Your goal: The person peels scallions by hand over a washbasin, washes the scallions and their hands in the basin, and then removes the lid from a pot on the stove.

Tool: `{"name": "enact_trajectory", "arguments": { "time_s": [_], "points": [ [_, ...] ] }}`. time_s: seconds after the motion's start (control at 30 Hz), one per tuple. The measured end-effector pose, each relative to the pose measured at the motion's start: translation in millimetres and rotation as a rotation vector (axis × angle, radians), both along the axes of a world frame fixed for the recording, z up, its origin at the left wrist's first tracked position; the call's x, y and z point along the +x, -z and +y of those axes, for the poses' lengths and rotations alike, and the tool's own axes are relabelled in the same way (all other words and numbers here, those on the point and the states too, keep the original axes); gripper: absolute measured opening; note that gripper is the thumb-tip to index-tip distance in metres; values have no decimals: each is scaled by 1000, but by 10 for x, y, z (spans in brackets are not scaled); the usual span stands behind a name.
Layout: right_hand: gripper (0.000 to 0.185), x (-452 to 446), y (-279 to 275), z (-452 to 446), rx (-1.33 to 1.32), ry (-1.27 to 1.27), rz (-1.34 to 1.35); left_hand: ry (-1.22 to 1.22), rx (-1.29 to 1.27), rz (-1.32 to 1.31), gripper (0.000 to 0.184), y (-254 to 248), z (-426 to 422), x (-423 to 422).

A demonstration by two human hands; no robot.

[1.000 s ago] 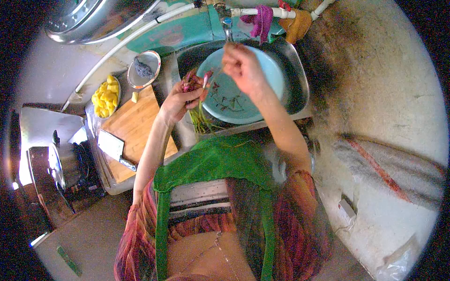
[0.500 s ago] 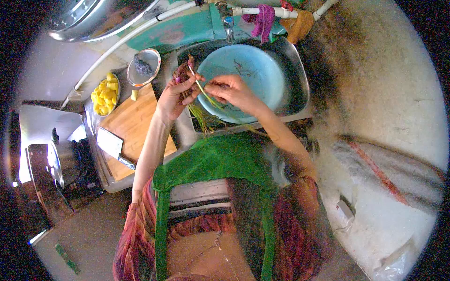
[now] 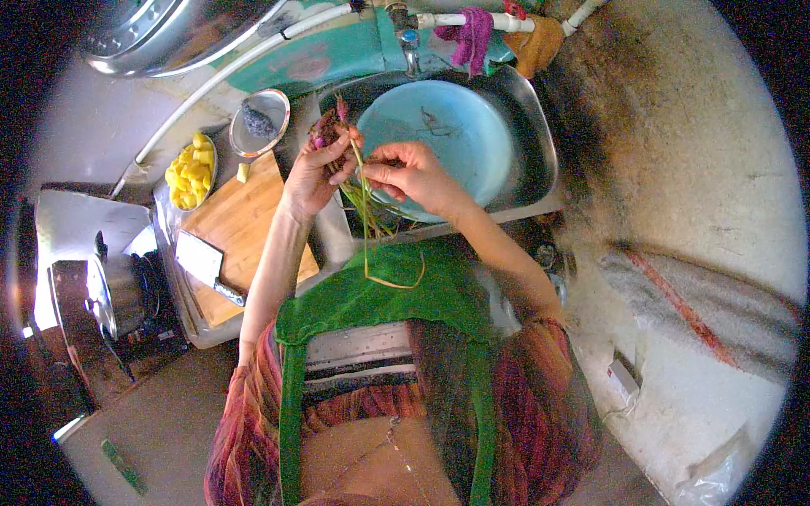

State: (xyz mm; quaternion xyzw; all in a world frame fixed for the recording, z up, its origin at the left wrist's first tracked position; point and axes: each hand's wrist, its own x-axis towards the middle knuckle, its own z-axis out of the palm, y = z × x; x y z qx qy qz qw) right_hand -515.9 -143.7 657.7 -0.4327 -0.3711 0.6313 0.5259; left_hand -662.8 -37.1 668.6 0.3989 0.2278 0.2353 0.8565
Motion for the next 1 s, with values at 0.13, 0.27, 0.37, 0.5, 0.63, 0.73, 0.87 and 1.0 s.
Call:
{"name": "enact_trajectory", "arguments": {
  "time_s": [0.13, 0.27, 0.37, 0.5, 0.63, 0.73, 0.87, 1.0],
  "points": [
    [14, -21, -59, 3, 149, 97, -376, -33, -31, 45, 18, -31, -6, 3],
    [14, -35, -13, 49, 428, 153, -627, -60, 17, 63, 17, -33, -2, 49],
    [14, -39, -106, 32, 72, 129, -356, -59, 18, 97, 16, -48, -2, 57],
    [15, -46, -105, 5, 58, 103, -327, -99, 60, 109, 15, -41, -8, 51],
    [18, -57, -38, 6, 176, 164, -424, -103, 75, 125, 16, -76, -33, 61],
    [18, -33, -91, 3, 190, 151, -517, -93, 112, 139, 15, -80, -39, 77],
    [12, -43, -47, 31, 313, 151, -597, -104, 166, 201, 13, -28, -50, 110],
    [13, -66, -134, 7, 130, 128, -475, -131, 241, 228, 11, -74, -82, 131]
  ]
}}
